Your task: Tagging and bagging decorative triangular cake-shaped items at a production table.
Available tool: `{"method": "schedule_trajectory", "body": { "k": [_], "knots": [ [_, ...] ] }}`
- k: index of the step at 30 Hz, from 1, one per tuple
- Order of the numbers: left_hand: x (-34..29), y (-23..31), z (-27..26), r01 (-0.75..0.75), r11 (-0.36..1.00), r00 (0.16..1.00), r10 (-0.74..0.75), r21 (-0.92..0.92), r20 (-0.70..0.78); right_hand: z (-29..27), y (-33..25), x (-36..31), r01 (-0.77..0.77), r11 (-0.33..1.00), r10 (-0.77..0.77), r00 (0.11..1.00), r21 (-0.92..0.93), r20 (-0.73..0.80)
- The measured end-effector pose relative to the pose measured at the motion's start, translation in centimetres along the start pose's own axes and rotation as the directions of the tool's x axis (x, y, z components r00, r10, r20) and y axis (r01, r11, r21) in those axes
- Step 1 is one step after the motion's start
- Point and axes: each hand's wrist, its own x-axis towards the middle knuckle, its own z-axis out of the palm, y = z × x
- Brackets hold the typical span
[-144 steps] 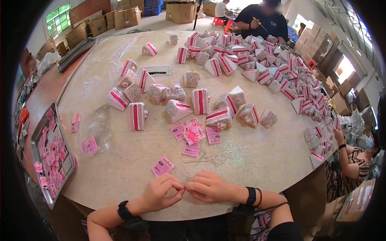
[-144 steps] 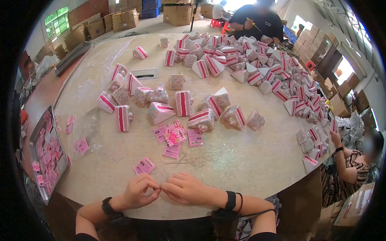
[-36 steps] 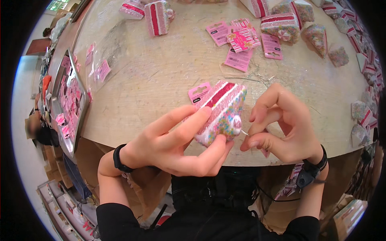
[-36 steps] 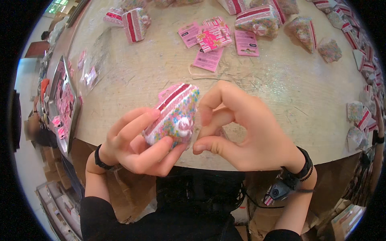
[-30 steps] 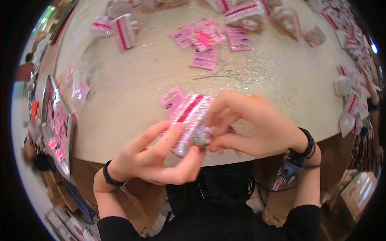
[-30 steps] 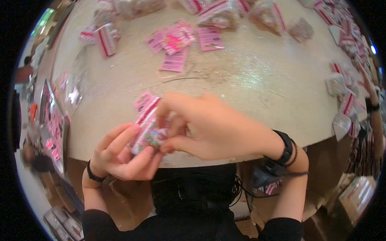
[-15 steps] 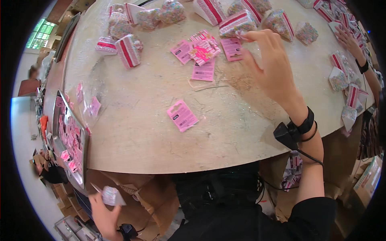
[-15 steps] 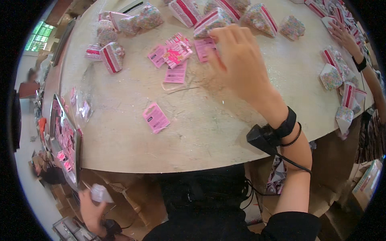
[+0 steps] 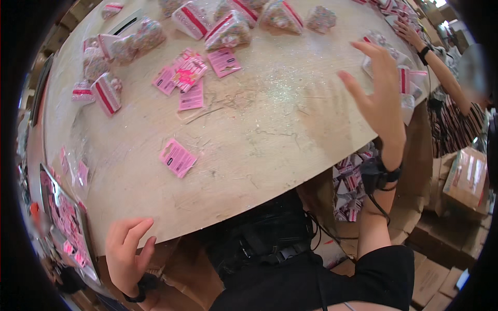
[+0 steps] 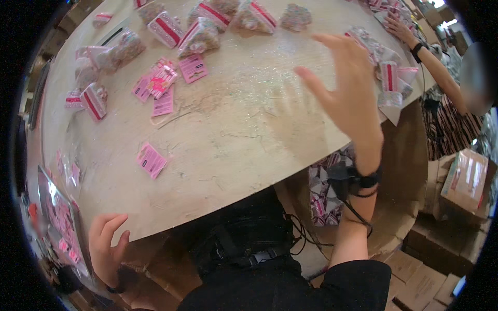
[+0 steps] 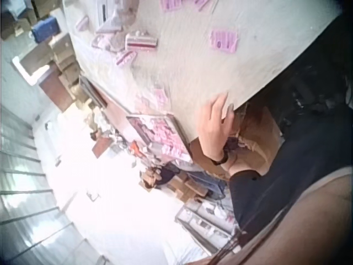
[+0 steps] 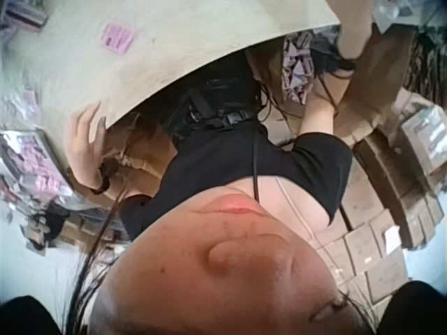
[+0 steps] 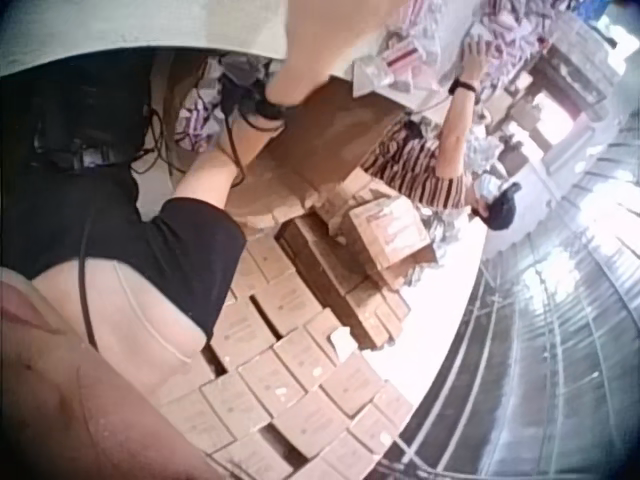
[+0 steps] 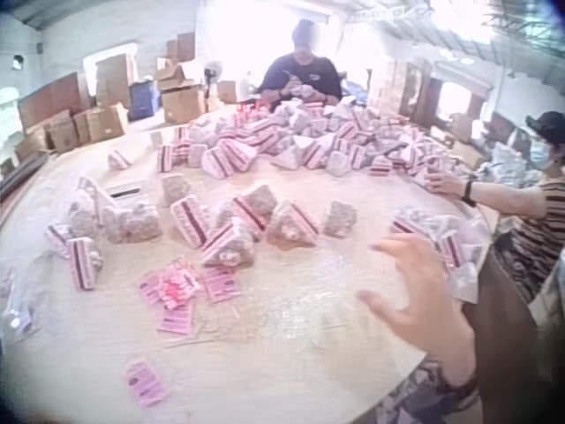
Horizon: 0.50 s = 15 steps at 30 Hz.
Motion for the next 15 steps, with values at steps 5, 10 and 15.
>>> {"method": "schedule_trajectory", "body": {
  "k": [5, 10, 15],
  "knots": [
    [3.9, -0.8, 1.3, -0.177, 0.982, 0.984, 0.179, -0.061, 0.026, -4.6, 14.2, -10.3, -0.333, 0.940, 0.333, 0.943, -0.073, -0.020],
    [7.8, -2.5, 3.7, -0.213, 0.948, 0.961, 0.247, -0.237, 0.125, -2.7, 24.3, -12.9, -0.446, 0.883, 0.440, 0.895, 0.144, 0.075],
    [10.3, -4.1, 5.0, -0.190, 0.903, 0.961, 0.252, -0.386, 0.116, 0.8, 22.8, -9.9, -0.365, 0.911, 0.358, 0.931, 0.190, 0.073]
  ]
}}
